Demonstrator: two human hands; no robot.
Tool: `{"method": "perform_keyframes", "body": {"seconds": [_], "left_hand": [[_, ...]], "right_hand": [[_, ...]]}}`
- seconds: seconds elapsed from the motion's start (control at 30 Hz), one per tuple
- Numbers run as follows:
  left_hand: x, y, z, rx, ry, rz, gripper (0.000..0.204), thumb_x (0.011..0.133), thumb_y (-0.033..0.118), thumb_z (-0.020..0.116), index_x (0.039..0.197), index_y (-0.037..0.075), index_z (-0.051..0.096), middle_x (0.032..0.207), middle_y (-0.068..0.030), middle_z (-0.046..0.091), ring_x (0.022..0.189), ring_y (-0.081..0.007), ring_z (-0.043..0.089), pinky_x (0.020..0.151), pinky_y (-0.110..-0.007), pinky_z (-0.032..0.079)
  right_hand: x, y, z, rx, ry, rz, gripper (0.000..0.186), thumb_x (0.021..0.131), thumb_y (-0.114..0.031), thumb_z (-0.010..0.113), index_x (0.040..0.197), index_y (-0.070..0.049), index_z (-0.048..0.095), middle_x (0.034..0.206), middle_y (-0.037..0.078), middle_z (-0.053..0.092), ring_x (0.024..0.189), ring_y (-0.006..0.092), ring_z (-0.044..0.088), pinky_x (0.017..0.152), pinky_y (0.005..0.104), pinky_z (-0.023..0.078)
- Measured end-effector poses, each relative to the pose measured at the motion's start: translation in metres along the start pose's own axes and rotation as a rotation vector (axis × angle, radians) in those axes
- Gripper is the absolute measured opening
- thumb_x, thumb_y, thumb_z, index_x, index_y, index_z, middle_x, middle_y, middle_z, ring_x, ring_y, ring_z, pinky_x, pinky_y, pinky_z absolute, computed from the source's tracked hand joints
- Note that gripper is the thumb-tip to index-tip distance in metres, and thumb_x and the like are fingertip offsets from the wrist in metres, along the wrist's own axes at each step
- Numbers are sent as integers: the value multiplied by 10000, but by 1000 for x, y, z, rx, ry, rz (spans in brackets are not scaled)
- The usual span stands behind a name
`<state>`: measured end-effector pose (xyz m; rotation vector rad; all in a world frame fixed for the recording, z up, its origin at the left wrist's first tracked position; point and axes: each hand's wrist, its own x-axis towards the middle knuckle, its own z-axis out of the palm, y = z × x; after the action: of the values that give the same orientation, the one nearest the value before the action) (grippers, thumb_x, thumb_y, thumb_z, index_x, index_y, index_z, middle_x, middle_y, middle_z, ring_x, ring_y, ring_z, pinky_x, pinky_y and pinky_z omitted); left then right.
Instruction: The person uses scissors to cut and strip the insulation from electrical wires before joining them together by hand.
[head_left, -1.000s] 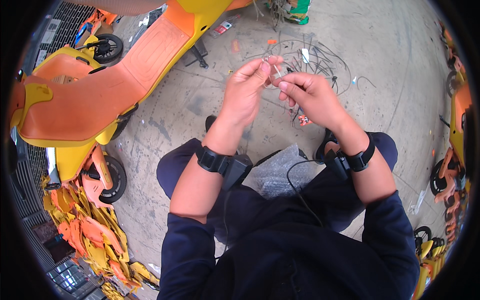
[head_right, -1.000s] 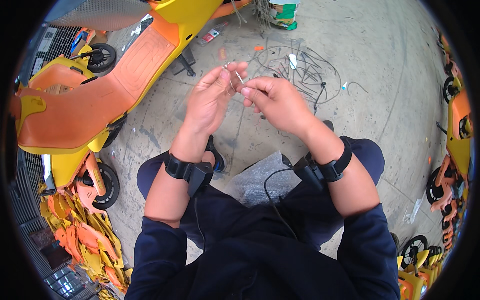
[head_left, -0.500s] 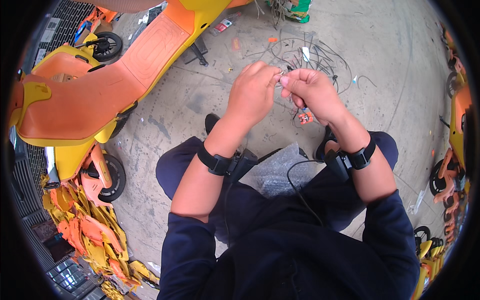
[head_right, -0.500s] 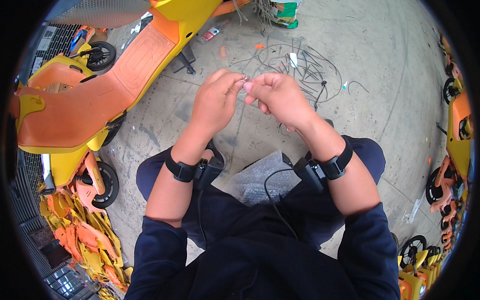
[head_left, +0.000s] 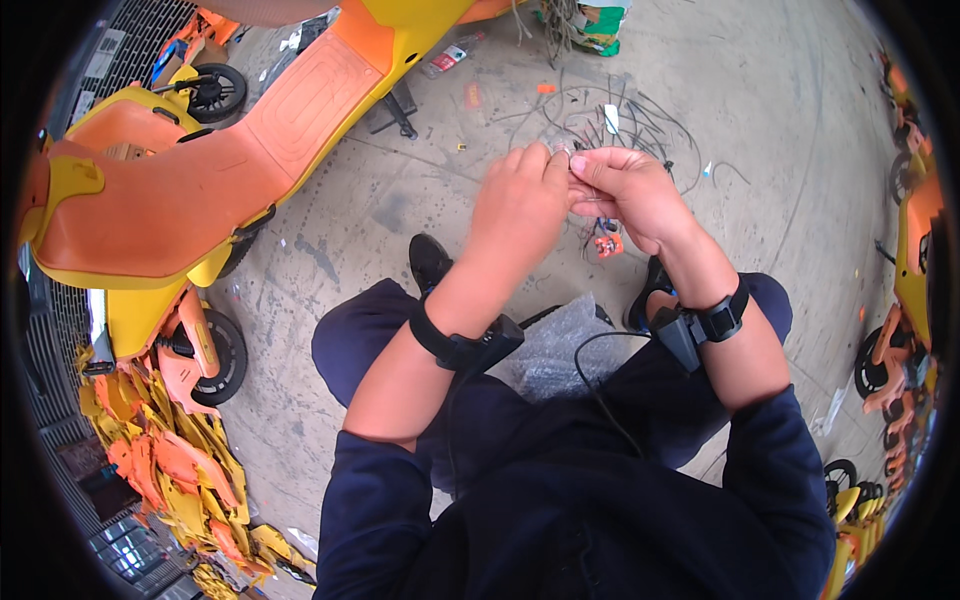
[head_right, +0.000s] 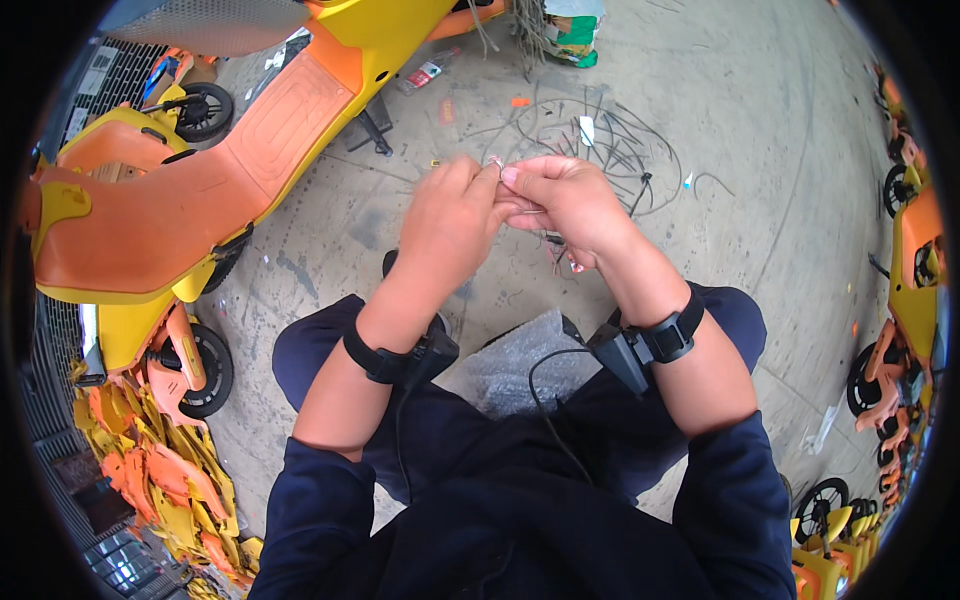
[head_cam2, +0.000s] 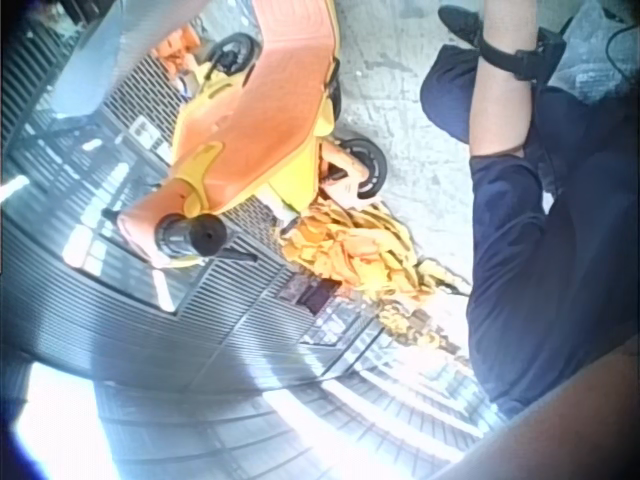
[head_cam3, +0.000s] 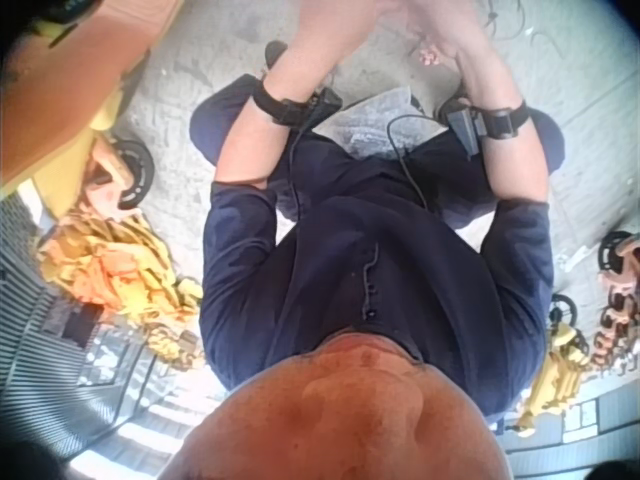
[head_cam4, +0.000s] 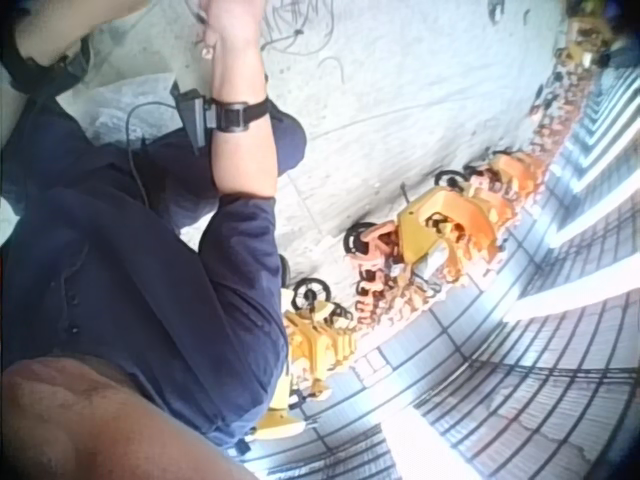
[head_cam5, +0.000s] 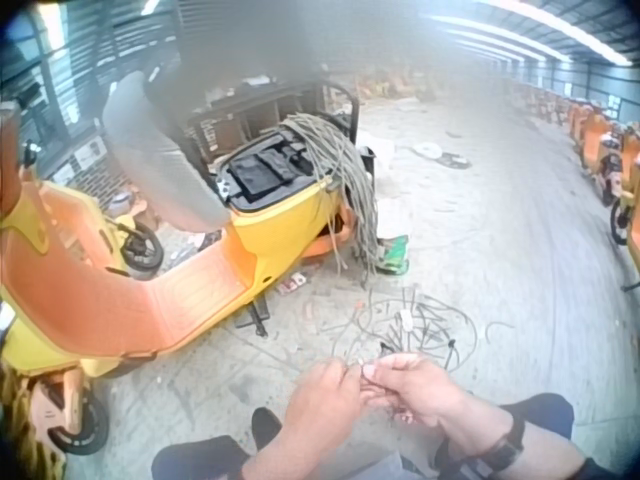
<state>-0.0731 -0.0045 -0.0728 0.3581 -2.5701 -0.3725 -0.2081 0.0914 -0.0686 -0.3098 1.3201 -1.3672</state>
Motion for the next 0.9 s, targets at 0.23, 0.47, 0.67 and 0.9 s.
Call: {"method": "perform_keyframes", "body": {"seconds": [0.23, 0.47, 0.67, 0.9], "left_hand": [[-8, 1, 17, -24, -97, -148, 180, 762, 140, 693, 865, 3, 641, 812, -134, 552, 787, -326, 558, 681, -409, 464], [-13, -14, 24, -62, -149, -116, 142, 802, 150, 663, 788, 14, 626, 790, -139, 554, 821, -333, 573, 699, -418, 470], [-2, -19, 7, -236, -159, -278, 86, 821, 114, 620, 784, 38, 630, 787, -135, 554, 792, -341, 569, 686, -429, 459], [4, -25, -2, -371, -138, -381, 124, 867, 140, 603, 850, 24, 643, 818, -131, 598, 746, -303, 574, 678, -362, 457]], "right_hand": [[0, 11, 0, -382, 95, -209, 179, 926, -120, 553, 1009, 26, 617, 911, 76, 664, 777, 139, 666, 643, 263, 549], [-7, -4, -2, -777, 52, -178, 148, 904, -108, 602, 952, 26, 644, 772, 23, 639, 651, 78, 597, 545, 218, 494], [-9, -14, -14, -509, -44, -125, 163, 870, -96, 628, 971, 29, 649, 754, 43, 643, 619, 88, 592, 549, 237, 496], [-12, -17, -21, -694, -20, -251, 140, 873, -119, 628, 932, 7, 648, 765, 27, 644, 631, 83, 578, 560, 245, 466]]}}
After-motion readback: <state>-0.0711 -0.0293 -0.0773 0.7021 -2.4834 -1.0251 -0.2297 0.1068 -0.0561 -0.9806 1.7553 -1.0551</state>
